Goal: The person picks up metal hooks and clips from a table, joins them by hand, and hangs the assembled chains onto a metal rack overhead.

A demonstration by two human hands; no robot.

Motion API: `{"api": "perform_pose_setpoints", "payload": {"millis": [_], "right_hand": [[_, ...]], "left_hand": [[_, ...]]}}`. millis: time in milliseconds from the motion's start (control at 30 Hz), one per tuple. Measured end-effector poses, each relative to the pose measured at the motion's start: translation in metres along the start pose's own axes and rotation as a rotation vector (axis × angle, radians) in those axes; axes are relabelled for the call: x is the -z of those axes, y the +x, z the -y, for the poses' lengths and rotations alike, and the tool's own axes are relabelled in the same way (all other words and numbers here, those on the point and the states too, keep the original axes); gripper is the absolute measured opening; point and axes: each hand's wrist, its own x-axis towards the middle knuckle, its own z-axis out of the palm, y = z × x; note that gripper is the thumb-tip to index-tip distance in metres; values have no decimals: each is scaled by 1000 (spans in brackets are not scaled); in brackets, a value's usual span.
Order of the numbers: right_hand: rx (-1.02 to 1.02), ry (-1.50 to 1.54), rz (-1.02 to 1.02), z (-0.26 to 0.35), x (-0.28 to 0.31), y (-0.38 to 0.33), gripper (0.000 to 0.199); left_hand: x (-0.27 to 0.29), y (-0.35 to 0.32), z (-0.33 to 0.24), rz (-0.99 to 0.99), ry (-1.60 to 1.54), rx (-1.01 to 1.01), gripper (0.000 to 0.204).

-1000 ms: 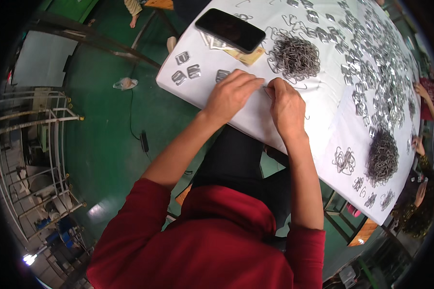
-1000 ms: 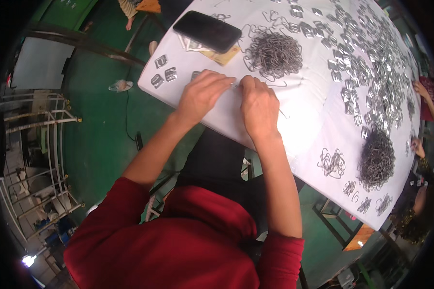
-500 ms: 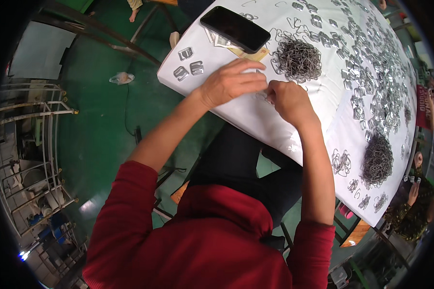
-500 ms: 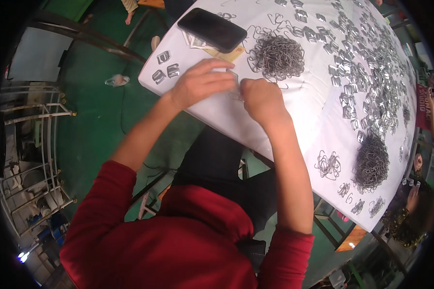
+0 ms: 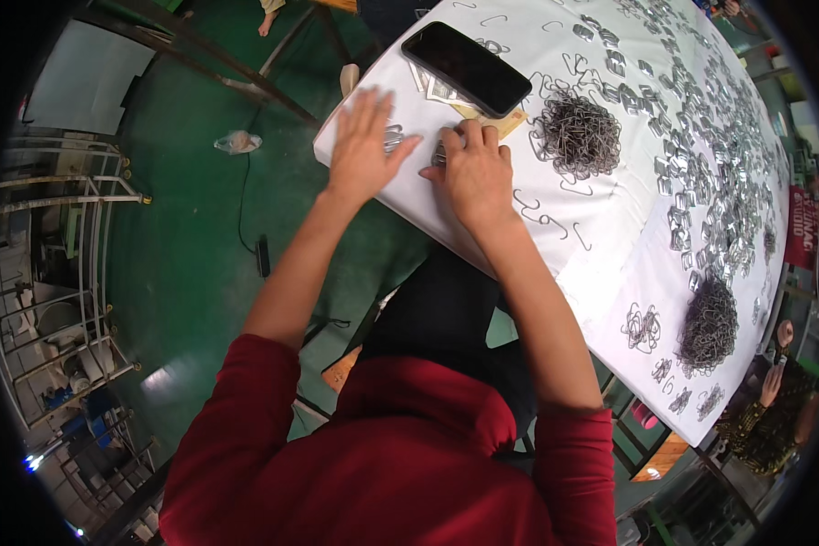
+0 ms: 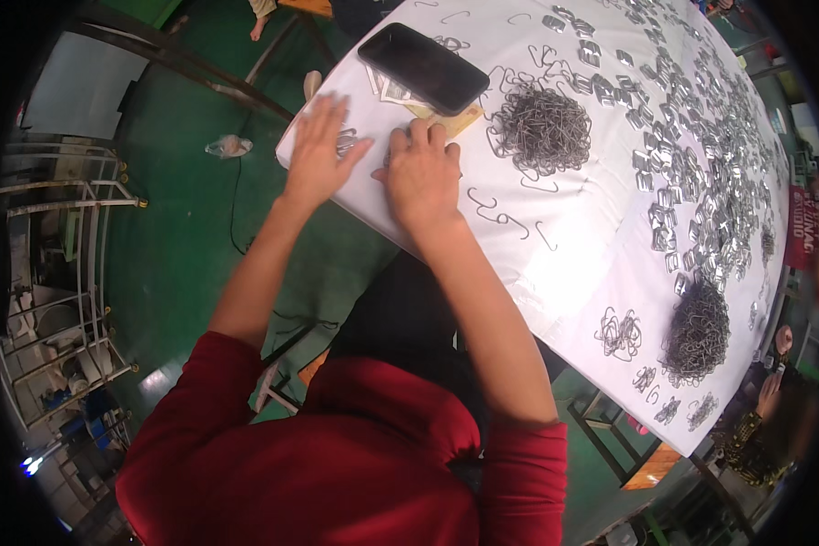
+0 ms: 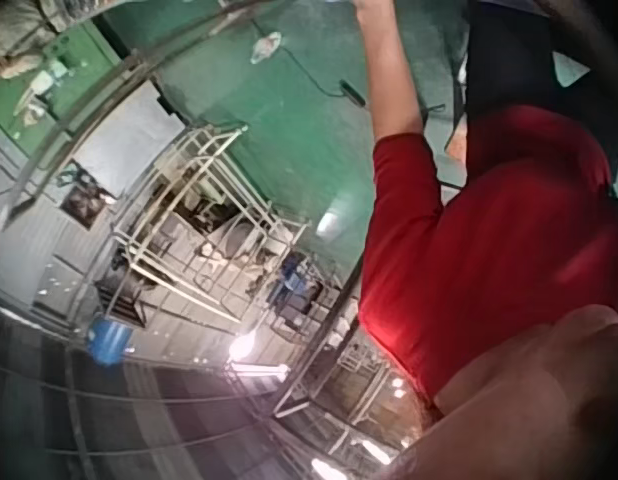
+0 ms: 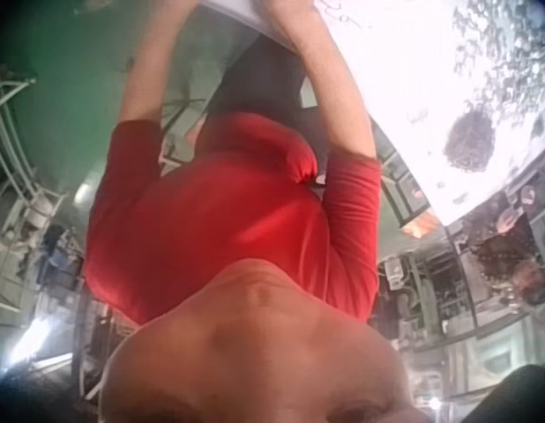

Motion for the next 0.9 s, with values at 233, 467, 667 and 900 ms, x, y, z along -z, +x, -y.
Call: {"api": "perform_pose_setpoints", "payload": {"millis": [233, 467, 667, 900], "right_hand": [[-270, 545, 247, -14, 23, 5, 35], [-262, 367, 156, -46, 30, -11, 36], [-301, 150, 78, -37, 17, -22, 37], [-537, 293, -93, -117, 66, -42, 23]], "left_hand": [[9, -3, -19, 118, -376, -105, 30], [4, 16, -22, 140, -273, -143, 18], [4, 21, -24, 123, -259, -299, 20], [2, 19, -23, 70, -326, -436, 13]]}}
